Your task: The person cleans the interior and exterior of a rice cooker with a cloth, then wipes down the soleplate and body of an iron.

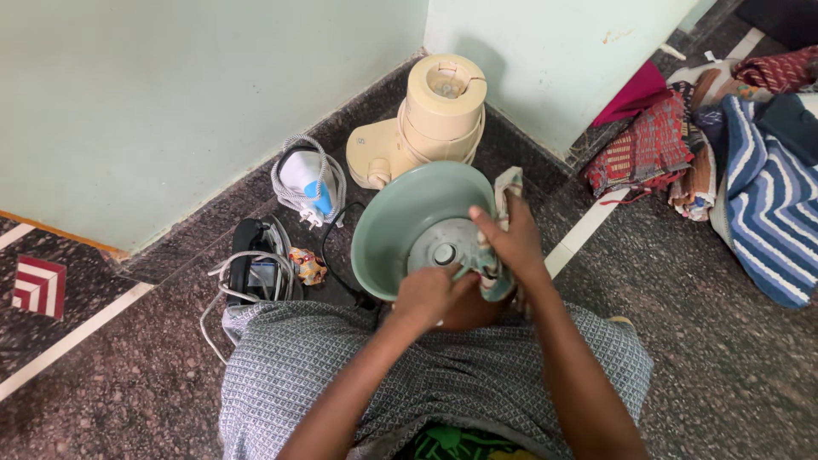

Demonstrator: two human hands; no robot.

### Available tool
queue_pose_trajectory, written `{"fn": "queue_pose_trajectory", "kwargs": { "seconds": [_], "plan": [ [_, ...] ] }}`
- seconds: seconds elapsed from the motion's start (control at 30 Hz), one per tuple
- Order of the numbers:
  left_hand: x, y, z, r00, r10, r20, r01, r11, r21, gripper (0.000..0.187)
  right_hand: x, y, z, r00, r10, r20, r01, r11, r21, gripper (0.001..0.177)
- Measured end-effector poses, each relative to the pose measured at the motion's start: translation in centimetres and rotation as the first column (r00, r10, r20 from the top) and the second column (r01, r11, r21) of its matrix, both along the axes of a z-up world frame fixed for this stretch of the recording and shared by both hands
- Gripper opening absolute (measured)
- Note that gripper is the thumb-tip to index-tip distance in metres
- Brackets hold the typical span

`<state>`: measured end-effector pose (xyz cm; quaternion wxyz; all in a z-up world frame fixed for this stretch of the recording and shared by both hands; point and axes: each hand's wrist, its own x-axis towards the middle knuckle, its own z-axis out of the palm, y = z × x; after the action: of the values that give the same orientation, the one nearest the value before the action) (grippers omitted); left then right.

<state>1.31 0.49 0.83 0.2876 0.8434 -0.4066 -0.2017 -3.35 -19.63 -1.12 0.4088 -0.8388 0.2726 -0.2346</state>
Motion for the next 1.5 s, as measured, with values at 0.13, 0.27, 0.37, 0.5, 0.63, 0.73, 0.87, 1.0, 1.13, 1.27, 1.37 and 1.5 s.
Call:
{"fn": "queue_pose_trajectory", "kwargs": {
  "seconds": [0.13,0.27,0.37,0.5,0.63,0.73,0.87,1.0,1.13,1.27,1.37,1.5],
  "plan": [
    [-2.7,-0.7,-1.8,0.997,-0.080,-0.012,0.079,0.997,-0.025,0.045,-1.9,-3.5,-2.7,0.994,0.058,-0.091,-0.051,0.996,0.076,0.088],
    [-4.5,-0.8,-3.7,0.985,-0.153,0.084,0.158,0.986,-0.052,0.041,-3.4,-4.7,-5.5,0.982,0.003,-0.187,-0.022,0.995,-0.099,0.079],
    [-4.7,-1.1,-4.4,0.980,-0.165,0.116,0.174,0.981,-0.082,0.040,-4.2,-4.6,-6.2,0.985,-0.025,-0.171,0.040,0.996,0.084,0.076],
    [-4.6,-1.6,-4.7,0.977,-0.170,0.126,0.178,0.982,-0.059,0.041,-4.1,-4.9,-6.7,0.999,-0.026,-0.047,0.031,0.994,0.101,0.077],
    [-4.9,-2.4,-5.9,0.979,-0.169,0.115,0.170,0.985,-0.003,0.038,-4.7,-5.5,-8.4,0.998,-0.068,0.008,0.061,0.939,0.340,0.078],
    [-5.2,-2.4,-6.7,0.972,-0.195,0.134,0.198,0.980,-0.015,0.037,-5.6,-6.3,-10.2,0.994,-0.112,0.009,0.101,0.927,0.362,0.074],
    [-5.3,-2.2,-6.2,0.952,-0.248,0.179,0.237,0.968,0.076,0.041,-5.9,-6.8,-11.6,0.990,-0.141,0.029,0.119,0.914,0.387,0.075],
    [-4.2,-0.5,-5.2,0.940,-0.220,0.262,0.270,0.948,-0.172,0.046,-5.9,-5.6,-9.4,0.989,-0.148,0.016,0.130,0.911,0.392,0.068],
    [-0.4,2.0,-4.5,0.811,0.173,0.559,0.113,0.891,-0.439,0.039,-5.7,-2.8,-3.5,0.955,-0.294,0.031,0.295,0.945,-0.144,0.044],
    [4.8,3.3,-5.8,0.769,0.422,0.479,-0.182,0.864,-0.469,0.058,-3.3,-1.4,2.3,0.926,-0.231,0.298,0.291,0.940,-0.176,0.038],
    [8.5,1.9,-8.5,0.855,0.494,0.156,-0.351,0.775,-0.526,0.065,1.1,0.0,2.5,0.977,-0.043,0.208,0.070,0.990,-0.124,0.033],
    [10.4,0.9,-12.5,0.792,0.508,-0.340,-0.607,0.720,-0.337,0.053,6.7,2.7,-3.6,0.841,0.419,-0.341,-0.524,0.786,-0.328,0.077]
  ]
}}
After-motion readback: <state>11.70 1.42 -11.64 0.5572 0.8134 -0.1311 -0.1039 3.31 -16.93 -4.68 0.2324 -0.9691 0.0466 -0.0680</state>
